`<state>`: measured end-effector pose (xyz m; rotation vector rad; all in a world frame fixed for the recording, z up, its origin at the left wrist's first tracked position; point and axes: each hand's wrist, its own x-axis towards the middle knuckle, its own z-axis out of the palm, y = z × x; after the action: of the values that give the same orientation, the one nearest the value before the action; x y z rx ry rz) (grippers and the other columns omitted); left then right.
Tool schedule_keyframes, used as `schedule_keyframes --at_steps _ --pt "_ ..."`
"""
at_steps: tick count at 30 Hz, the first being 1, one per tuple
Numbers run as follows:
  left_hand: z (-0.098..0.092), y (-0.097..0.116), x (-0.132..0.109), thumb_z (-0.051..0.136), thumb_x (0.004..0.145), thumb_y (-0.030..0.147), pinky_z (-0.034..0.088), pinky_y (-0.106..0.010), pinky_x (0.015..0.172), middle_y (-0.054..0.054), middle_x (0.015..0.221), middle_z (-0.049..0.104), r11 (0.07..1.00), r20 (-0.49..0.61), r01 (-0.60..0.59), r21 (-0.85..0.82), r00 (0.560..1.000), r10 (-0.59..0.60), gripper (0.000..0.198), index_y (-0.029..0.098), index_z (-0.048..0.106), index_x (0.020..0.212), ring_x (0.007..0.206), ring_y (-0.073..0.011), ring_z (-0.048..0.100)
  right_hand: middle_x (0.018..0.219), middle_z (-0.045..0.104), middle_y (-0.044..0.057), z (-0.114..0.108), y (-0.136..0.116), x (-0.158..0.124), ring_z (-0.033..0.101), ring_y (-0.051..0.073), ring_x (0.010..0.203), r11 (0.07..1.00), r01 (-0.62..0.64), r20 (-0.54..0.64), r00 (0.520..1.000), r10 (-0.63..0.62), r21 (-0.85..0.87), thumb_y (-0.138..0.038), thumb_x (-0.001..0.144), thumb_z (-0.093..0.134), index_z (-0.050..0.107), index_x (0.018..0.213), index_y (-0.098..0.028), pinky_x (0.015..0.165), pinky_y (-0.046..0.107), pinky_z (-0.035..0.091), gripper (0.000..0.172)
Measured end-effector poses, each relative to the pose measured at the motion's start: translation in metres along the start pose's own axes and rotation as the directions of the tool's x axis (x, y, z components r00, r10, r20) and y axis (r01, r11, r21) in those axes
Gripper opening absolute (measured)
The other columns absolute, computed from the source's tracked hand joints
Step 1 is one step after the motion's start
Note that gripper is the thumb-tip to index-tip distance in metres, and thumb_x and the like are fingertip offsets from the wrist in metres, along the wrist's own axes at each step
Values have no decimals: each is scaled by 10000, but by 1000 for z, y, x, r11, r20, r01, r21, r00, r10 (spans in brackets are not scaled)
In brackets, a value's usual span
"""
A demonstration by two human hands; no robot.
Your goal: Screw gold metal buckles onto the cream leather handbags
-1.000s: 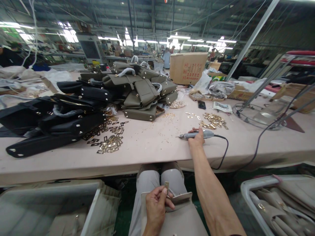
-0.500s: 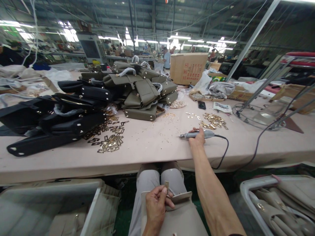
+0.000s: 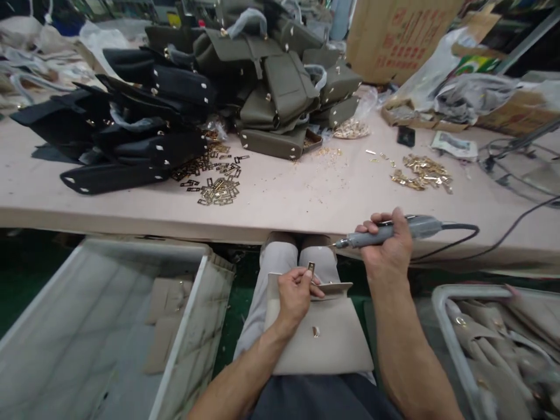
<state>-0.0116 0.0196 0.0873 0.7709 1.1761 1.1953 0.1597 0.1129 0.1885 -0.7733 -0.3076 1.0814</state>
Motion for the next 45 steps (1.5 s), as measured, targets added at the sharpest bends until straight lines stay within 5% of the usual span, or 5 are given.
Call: schedule_keyframes --at_steps 7,30,45 --pt "0 -9 -2 670 881 404 455 -193 400 -89 715 760 1000 -20 0 -21 1000 0 301 113 700 811 434 -158 688 733 606 -28 -1 24 -57 505 75 533 988 68 59 996 -60 -136 -426 770 831 592 790 -176 567 266 494 346" --pt "-1 -1 -7 679 876 410 465 -214 416 -87 718 758 999 -2 -21 -33 1000 21 302 119 693 799 433 -157 679 703 661 5 11 39 -75 559 114 504 896 358 314 910 -272 -262 -280 855 763 640 785 -177 546 298 491 175" --pt "-2 1 -8 691 864 423 459 -207 413 -95 729 763 999 11 -3 -39 1000 4 314 113 701 810 430 -157 680 707 662 8 14 35 -80 548 106 492 881 387 320 900 -297 -271 -312 855 764 643 769 -173 537 296 493 203"
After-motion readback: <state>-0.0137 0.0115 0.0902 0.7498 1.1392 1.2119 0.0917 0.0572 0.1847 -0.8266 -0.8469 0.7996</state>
